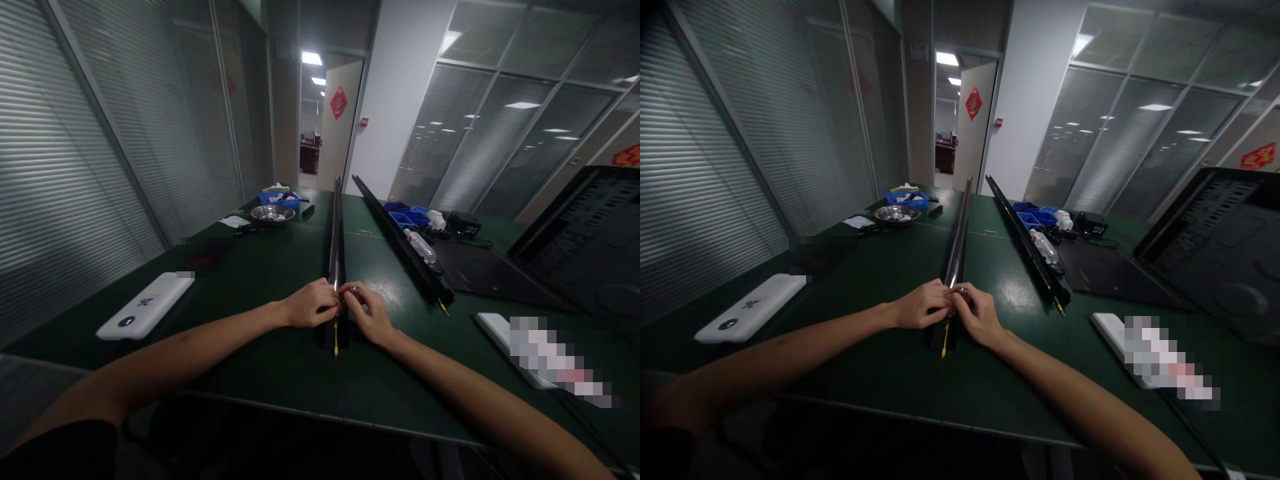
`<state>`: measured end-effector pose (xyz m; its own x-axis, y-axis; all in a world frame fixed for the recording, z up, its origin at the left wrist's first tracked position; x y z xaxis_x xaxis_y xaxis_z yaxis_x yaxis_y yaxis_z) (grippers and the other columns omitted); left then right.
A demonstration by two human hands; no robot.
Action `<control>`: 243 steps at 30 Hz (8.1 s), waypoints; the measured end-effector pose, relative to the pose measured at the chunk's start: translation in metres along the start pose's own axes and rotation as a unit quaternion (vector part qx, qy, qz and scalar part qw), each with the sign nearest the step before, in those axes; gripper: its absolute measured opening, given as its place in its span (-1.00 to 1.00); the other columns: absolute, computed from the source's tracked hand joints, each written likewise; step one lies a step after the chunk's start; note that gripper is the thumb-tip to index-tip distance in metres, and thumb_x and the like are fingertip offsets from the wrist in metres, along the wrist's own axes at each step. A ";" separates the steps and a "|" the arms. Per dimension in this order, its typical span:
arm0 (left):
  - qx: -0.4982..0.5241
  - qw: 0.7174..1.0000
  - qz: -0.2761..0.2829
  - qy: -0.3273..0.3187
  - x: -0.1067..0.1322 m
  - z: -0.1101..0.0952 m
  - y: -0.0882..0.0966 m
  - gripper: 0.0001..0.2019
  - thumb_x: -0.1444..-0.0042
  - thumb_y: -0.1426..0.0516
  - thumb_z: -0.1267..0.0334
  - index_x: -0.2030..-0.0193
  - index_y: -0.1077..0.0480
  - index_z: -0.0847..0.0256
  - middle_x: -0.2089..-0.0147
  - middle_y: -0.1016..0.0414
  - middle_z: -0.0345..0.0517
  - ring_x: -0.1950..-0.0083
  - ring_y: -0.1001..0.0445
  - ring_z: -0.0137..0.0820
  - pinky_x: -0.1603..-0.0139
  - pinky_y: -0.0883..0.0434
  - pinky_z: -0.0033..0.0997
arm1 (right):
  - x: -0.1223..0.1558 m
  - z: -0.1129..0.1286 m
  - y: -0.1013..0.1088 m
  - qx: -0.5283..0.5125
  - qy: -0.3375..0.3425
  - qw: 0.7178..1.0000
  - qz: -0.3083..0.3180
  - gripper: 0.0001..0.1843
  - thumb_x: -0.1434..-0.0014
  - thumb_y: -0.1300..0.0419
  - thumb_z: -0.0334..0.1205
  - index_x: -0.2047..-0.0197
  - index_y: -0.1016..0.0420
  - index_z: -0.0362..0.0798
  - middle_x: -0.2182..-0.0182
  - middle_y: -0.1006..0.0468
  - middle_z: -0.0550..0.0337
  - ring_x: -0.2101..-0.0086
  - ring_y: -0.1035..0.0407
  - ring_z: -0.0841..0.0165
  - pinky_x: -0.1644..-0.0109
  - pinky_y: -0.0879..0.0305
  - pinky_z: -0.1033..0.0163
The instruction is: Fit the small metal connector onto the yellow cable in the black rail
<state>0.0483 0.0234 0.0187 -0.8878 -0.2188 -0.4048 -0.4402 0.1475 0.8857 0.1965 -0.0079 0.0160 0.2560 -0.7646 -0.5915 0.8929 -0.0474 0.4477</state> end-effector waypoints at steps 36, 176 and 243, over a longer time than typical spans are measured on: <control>0.356 0.921 -0.063 0.144 -0.007 0.014 -0.010 -0.72 -0.39 -0.13 0.14 0.11 -0.57 0.32 0.18 -0.60 -0.02 0.19 -0.58 -0.35 0.11 -0.51 -0.40 | -0.008 -0.022 0.008 -0.192 -0.061 0.979 -0.042 -0.67 -0.36 -0.20 0.01 0.16 -0.71 -0.02 0.20 -0.49 0.10 0.22 -0.41 0.29 0.12 -0.36 0.19; 0.347 0.928 -0.054 0.126 -0.009 0.009 -0.006 -0.72 -0.43 -0.10 0.17 0.02 -0.56 0.32 0.13 -0.64 0.00 0.22 -0.58 -0.41 -0.02 -0.47 -0.39 | -0.013 -0.035 -0.007 -0.513 -0.193 0.826 0.133 -0.63 -0.28 -0.30 0.00 0.07 -0.61 -0.16 0.43 -0.38 0.23 0.39 -0.37 0.33 0.22 -0.39 0.18; 0.255 0.956 -0.060 0.130 -0.005 0.009 -0.005 -0.76 -0.40 -0.14 0.19 0.02 -0.63 0.17 0.22 -0.65 -0.11 0.12 -0.53 -0.37 -0.07 -0.35 -0.42 | -0.014 -0.047 -0.002 -0.438 -0.197 0.861 0.166 -0.82 -0.15 -0.44 -0.19 0.21 -0.70 -0.10 0.24 -0.47 0.15 0.34 -0.30 0.39 0.20 -0.33 0.23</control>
<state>0.0537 0.0325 0.0143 -0.7924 -0.4863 -0.3681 -0.6041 0.5428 0.5834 0.2080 0.0328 -0.0080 0.5600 -0.8093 -0.1772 0.7756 0.5873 -0.2313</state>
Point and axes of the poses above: each hand's wrist, its own x-axis away from the middle knuckle, its own y-axis out of the back of the hand, z = x × y, the point moved 5 cm from there along -x, towards the middle knuckle
